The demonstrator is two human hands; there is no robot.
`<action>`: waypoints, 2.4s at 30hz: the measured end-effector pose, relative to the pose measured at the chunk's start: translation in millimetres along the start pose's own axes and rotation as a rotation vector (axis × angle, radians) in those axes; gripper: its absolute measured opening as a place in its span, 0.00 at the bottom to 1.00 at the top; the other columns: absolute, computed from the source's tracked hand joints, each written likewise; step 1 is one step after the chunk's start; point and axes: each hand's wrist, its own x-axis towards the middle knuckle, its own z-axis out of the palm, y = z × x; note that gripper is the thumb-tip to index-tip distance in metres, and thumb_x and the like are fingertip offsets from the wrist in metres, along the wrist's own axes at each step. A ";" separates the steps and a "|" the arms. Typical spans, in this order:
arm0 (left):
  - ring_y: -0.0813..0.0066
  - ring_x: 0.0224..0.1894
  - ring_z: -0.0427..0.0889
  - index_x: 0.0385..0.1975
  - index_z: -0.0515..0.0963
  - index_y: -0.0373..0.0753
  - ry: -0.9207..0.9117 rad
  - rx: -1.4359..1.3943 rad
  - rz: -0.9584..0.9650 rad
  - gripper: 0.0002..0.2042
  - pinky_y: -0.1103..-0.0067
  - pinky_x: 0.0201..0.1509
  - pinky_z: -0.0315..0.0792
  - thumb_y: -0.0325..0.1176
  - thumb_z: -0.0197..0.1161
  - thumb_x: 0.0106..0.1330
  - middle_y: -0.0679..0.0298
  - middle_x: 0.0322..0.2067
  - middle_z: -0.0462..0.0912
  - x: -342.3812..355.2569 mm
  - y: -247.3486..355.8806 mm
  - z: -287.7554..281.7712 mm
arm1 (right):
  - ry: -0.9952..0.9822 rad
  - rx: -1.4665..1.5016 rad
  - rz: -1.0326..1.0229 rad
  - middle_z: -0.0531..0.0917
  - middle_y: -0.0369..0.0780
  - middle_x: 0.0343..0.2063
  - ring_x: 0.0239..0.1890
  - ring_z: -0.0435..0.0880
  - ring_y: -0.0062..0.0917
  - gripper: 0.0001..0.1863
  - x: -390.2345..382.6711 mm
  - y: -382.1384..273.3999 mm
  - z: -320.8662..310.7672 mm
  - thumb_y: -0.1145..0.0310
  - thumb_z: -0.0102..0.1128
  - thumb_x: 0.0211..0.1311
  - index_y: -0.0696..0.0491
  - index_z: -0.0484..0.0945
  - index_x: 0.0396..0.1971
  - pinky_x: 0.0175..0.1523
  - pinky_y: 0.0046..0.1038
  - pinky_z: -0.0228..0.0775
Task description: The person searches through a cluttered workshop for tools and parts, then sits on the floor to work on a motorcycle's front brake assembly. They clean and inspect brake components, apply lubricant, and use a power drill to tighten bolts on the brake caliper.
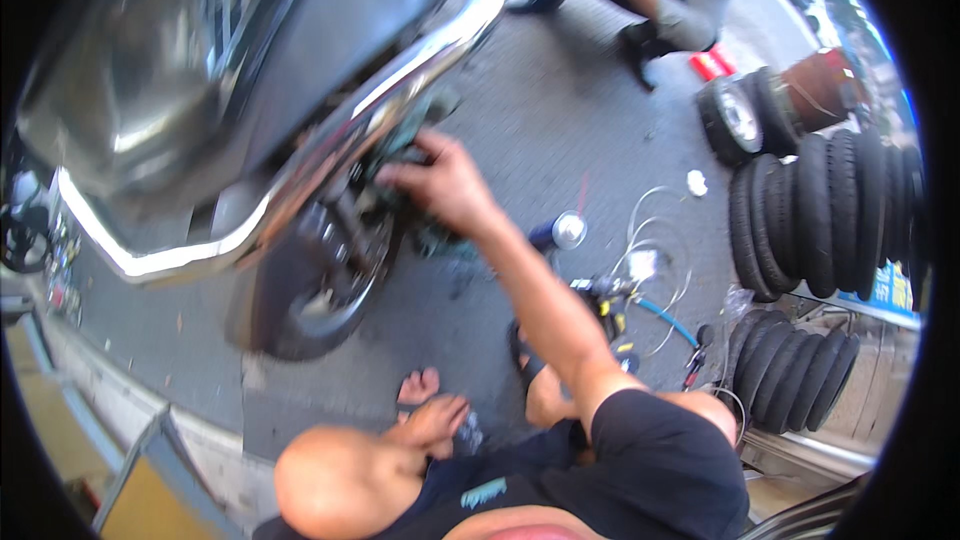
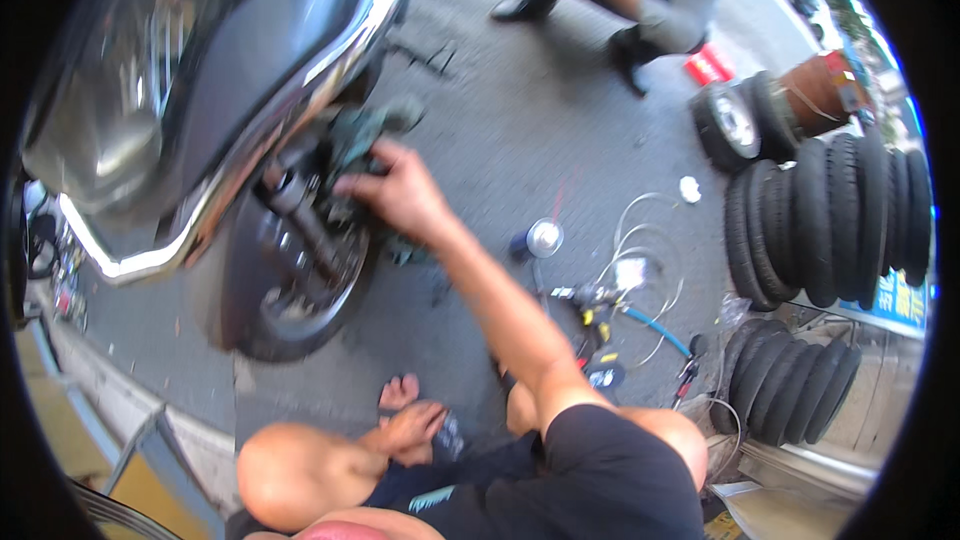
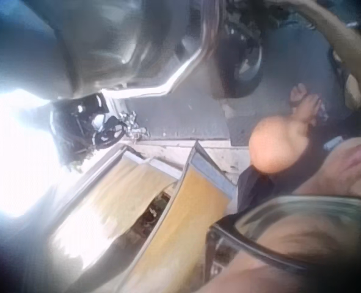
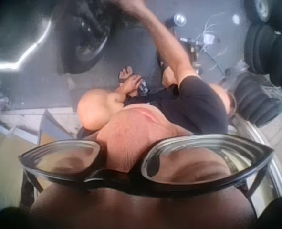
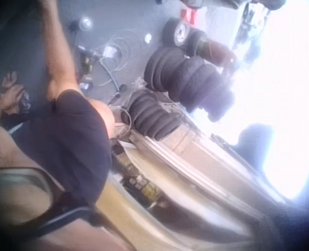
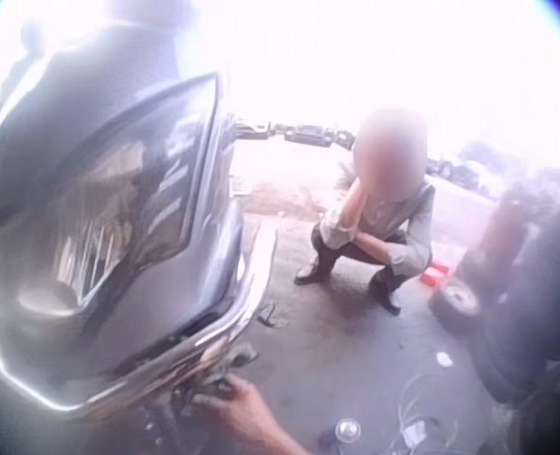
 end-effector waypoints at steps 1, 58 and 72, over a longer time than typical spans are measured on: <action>0.45 0.35 0.85 0.45 0.79 0.38 -0.019 -0.024 0.005 0.08 0.59 0.42 0.79 0.34 0.66 0.73 0.49 0.32 0.84 -1.2 -3.4 4.0 | 0.038 -0.143 -0.093 0.87 0.40 0.48 0.50 0.85 0.31 0.26 -0.3 -1.3 3.4 0.69 0.78 0.63 0.57 0.82 0.60 0.61 0.34 0.78; 0.51 0.39 0.87 0.46 0.80 0.34 -0.168 -0.053 -0.038 0.08 0.64 0.46 0.80 0.29 0.64 0.74 0.52 0.35 0.85 10.1 1.4 -0.4 | 0.502 0.114 -0.056 0.87 0.43 0.28 0.28 0.82 0.28 0.27 50.2 56.5 -1.3 0.47 0.63 0.78 0.60 0.82 0.33 0.38 0.38 0.76; 0.50 0.40 0.87 0.44 0.80 0.34 -0.172 -0.080 -0.040 0.07 0.64 0.48 0.81 0.28 0.66 0.71 0.52 0.37 0.86 16.4 8.6 -6.4 | 1.077 -0.612 -0.353 0.86 0.60 0.51 0.58 0.85 0.53 0.30 106.0 -25.6 -191.9 0.47 0.56 0.77 0.64 0.81 0.53 0.63 0.47 0.75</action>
